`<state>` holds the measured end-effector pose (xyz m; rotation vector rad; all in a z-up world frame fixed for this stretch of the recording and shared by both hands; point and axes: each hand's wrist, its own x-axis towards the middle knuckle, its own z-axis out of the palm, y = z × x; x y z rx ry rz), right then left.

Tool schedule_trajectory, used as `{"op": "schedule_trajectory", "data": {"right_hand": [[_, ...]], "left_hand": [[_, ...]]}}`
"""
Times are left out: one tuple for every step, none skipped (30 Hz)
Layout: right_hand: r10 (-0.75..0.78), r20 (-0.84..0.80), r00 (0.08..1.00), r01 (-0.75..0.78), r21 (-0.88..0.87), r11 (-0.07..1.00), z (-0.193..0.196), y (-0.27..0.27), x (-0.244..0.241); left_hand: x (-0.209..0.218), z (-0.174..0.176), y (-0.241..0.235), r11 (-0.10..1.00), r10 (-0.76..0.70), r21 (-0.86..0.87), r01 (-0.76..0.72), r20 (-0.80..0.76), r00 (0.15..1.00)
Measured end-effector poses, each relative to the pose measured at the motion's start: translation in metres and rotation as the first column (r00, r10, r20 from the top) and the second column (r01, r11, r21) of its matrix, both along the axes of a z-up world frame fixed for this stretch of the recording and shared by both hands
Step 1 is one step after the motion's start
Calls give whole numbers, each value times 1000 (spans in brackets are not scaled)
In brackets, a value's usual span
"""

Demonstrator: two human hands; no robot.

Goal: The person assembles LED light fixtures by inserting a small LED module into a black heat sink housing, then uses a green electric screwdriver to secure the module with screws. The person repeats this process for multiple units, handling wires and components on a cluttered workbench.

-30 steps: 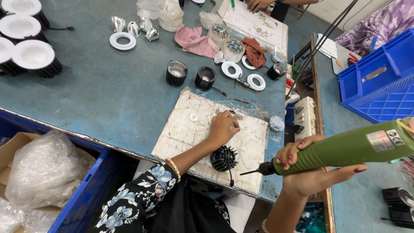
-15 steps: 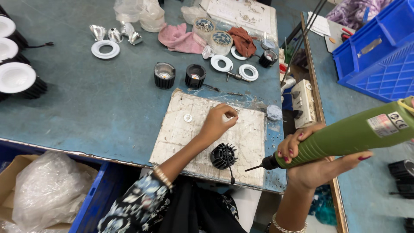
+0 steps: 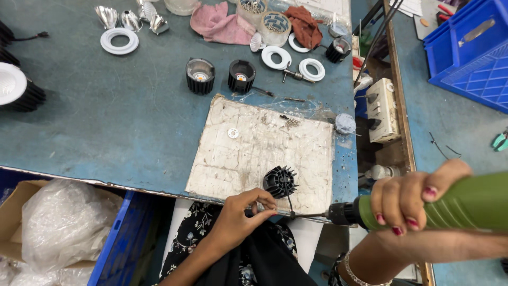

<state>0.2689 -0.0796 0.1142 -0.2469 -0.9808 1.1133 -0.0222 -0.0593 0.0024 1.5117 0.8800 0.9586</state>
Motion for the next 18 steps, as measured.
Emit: {"op": "schedule_trajectory", "data": {"right_hand": [[26,22,999,-27,41,999,-2,0,-1],[57,95,994,-64,72,995,-1,5,2],[70,131,989,-81,79,994,-2,5,2],[83,168,982,-98,85,992,-2,6,3],[80,167,983,-92,70,993,-4,4,1],[67,170,983,-77,56,995,-6,2,0],[56,173,983,-64,42,997,-7,1,-1],[35,180,983,-41,28,999,-9,0,-3],[11,174,985,-14,15,1000,-11,-1,-5],[-14,169,986,14,1,1000,-12,-1,-6],[-45,151,988,47,-13,999,-15,-1,-9],[-57,141,988,60,-20,998,-16,0,-10],[-71,134,988,76,-30,997,-16,0,-11],[-66,134,989,71,-34,997,-15,2,-12],[-70,133,989,76,-37,996,-15,2,-13],[-75,131,989,81,-39,996,-15,3,-14],[-91,128,988,97,-40,994,-15,3,-15],[-96,125,988,102,-45,994,-15,2,-17]], "left_hand": [[1,-3,-1,1000,15,3,-15,3,1000],[1,-6,-2,999,24,29,-25,19,1000],[2,-8,-3,998,33,55,-35,36,999],[2,-10,-3,996,42,81,-46,53,998],[2,-12,-3,996,35,80,-40,59,998],[2,-13,-3,996,29,80,-34,66,997],[2,-14,-3,996,24,79,-30,73,997],[2,-15,-3,997,18,76,-24,79,997],[2,-15,-3,997,14,74,-20,85,996],[2,-16,-3,997,10,71,-16,90,996],[3,-17,-3,996,16,84,-24,92,996],[3,-17,-3,995,23,97,-32,93,995],[4,-17,-4,993,29,109,-39,94,995],[4,-17,-4,994,31,101,-41,95,995],[4,-17,-4,995,34,93,-43,95,995],[4,-17,-4,995,38,85,-46,95,995],[3,-17,-5,996,36,81,-44,93,995],[3,-16,-5,996,35,76,-42,91,995]]}}
